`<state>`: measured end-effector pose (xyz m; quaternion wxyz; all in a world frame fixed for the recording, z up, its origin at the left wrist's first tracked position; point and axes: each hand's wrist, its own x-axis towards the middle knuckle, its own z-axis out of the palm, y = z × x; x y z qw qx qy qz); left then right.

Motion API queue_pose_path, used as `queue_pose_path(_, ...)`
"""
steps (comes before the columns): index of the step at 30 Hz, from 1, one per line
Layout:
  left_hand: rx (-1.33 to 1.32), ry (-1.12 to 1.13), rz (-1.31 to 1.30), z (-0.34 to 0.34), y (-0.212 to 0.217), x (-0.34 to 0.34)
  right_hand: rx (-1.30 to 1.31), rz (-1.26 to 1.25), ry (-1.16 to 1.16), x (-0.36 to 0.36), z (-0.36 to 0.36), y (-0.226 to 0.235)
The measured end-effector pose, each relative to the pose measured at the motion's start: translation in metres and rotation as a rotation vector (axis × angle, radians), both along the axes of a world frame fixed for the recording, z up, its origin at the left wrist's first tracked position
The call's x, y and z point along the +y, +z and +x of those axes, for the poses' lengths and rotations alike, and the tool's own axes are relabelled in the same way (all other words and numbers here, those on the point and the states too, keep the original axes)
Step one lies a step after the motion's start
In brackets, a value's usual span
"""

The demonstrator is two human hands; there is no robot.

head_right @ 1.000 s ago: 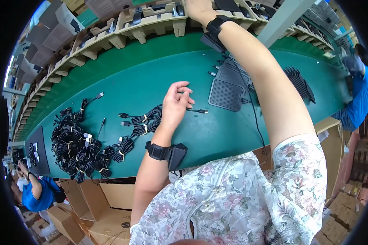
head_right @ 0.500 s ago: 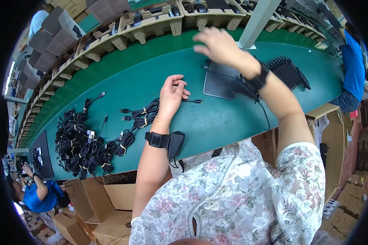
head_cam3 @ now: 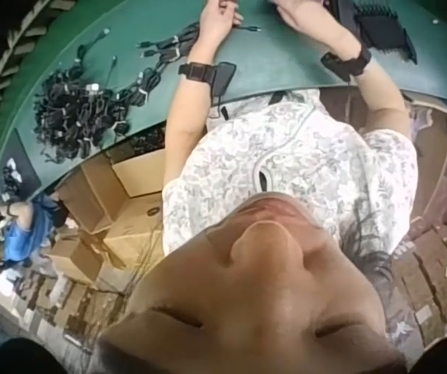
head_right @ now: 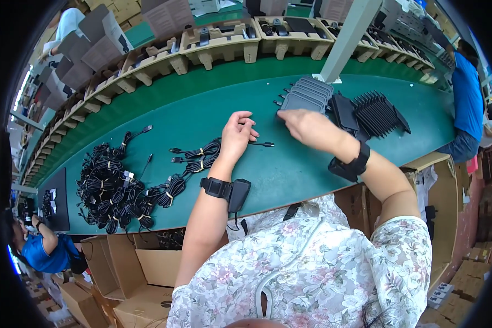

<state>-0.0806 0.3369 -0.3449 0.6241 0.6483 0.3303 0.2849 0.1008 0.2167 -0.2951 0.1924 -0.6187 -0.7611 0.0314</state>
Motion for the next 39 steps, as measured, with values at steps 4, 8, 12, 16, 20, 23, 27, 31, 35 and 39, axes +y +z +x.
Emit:
queue_pose_path(4,-0.013,0.006,0.028,-0.001,-0.005,0.001,-0.051,0.042,-0.135,0.055,0.015,0.034)
queue_pose_path(8,-0.007,-0.006,0.023,-0.004,-0.005,0.000,0.404,0.317,-0.228,0.134,0.030,0.055)
queue_pose_path(12,-0.016,0.003,0.040,-0.005,-0.005,-0.003,0.595,0.481,-0.373,0.220,0.055,0.079)
queue_pose_path(16,-0.005,-0.002,0.049,-0.005,-0.004,-0.003,0.687,0.541,-0.508,0.281,0.069,0.072)
queue_pose_path(20,0.000,0.007,0.044,-0.002,0.001,-0.005,0.530,0.491,-0.678,0.311,0.080,0.058)
queue_pose_path(23,-0.001,-0.012,0.061,-0.003,-0.001,-0.005,0.428,0.400,-0.754,0.324,0.083,0.047)
queue_pose_path(27,-0.022,0.032,0.052,-0.008,-0.004,-0.004,0.406,0.227,-0.764,0.329,0.094,0.042)
queue_pose_path(31,-0.021,-0.032,0.069,-0.001,-0.002,0.001,0.419,0.162,-0.754,0.324,0.107,0.038)
queue_pose_path(35,-0.029,-0.019,0.052,-0.002,-0.010,-0.002,-0.051,0.161,-0.618,0.313,0.095,0.031)
queue_pose_path(39,0.015,-0.023,0.101,-0.006,-0.013,0.001,-0.266,0.603,-0.507,0.293,0.014,0.041)
